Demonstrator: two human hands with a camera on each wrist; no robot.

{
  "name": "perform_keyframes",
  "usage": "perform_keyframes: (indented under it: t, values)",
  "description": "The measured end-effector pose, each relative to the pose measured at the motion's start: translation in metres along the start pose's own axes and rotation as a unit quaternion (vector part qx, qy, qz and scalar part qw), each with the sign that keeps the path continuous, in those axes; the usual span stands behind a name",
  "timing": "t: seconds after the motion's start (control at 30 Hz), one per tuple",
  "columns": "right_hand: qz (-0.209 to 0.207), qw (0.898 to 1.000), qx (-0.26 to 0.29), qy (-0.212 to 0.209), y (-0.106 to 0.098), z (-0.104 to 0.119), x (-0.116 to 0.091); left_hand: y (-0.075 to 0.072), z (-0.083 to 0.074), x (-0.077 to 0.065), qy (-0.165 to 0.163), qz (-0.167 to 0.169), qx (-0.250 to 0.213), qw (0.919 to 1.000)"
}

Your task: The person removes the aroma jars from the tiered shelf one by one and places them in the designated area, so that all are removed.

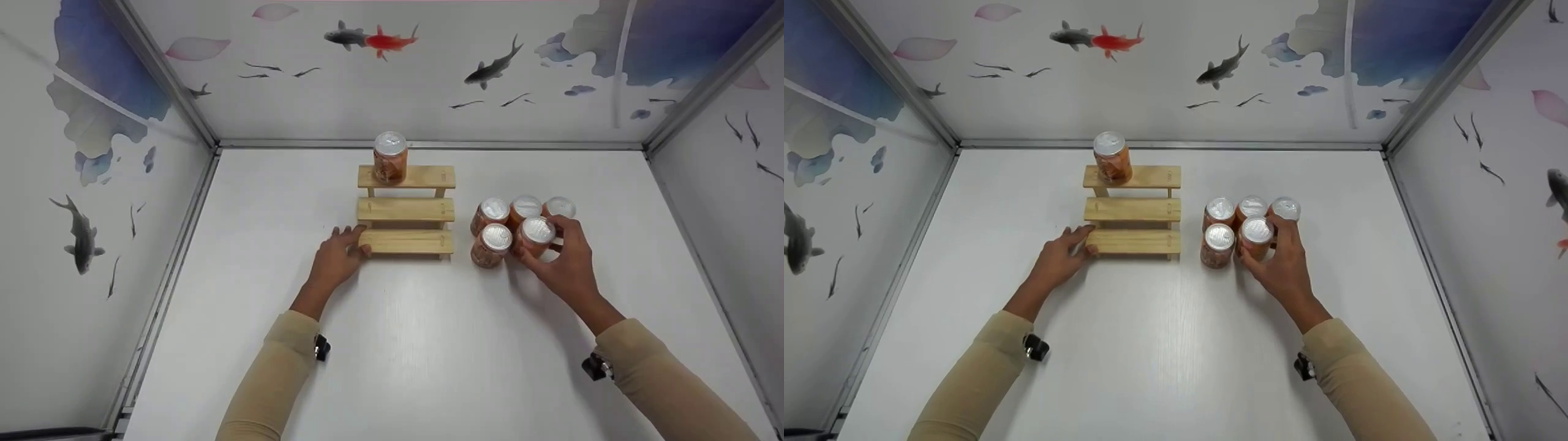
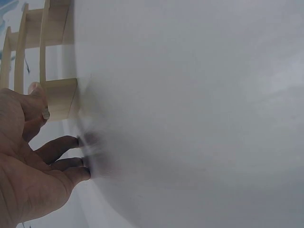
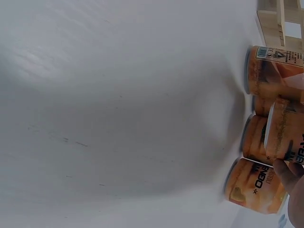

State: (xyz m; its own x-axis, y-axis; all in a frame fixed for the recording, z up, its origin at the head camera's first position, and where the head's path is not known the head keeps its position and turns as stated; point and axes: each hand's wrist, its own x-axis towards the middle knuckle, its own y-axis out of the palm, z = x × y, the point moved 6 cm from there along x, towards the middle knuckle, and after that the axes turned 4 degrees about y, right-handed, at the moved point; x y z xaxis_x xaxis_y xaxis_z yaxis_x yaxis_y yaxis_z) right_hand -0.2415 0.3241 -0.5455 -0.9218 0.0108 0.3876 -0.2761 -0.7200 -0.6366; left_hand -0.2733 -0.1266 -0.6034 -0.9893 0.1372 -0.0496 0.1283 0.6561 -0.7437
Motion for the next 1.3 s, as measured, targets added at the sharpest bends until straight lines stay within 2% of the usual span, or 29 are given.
perform_keyframes:
  t: [0.37, 0.77, 1.1, 1.3]
  values:
    - [0.030, 0.999, -0.007, 0.013, 0.011, -0.015, -0.005, 0.001, 0.001, 0.002, 0.001, 0.001, 0.010, 0.9999]
    - [0.041, 0.998, -0.006, 0.039, 0.020, -0.024, -0.006, 0.001, 0.001, 0.000, -0.003, -0.004, 0.000, 1.0000]
    - [0.036, 0.999, -0.005, 0.021, 0.022, -0.025, -0.004, 0.000, -0.001, 0.001, 0.020, -0.002, 0.021, 0.9996]
    - [0.039, 0.999, 0.000, 0.028, 0.024, -0.024, -0.002, -0.001, -0.001, 0.000, 0.013, 0.003, 0.015, 0.9998]
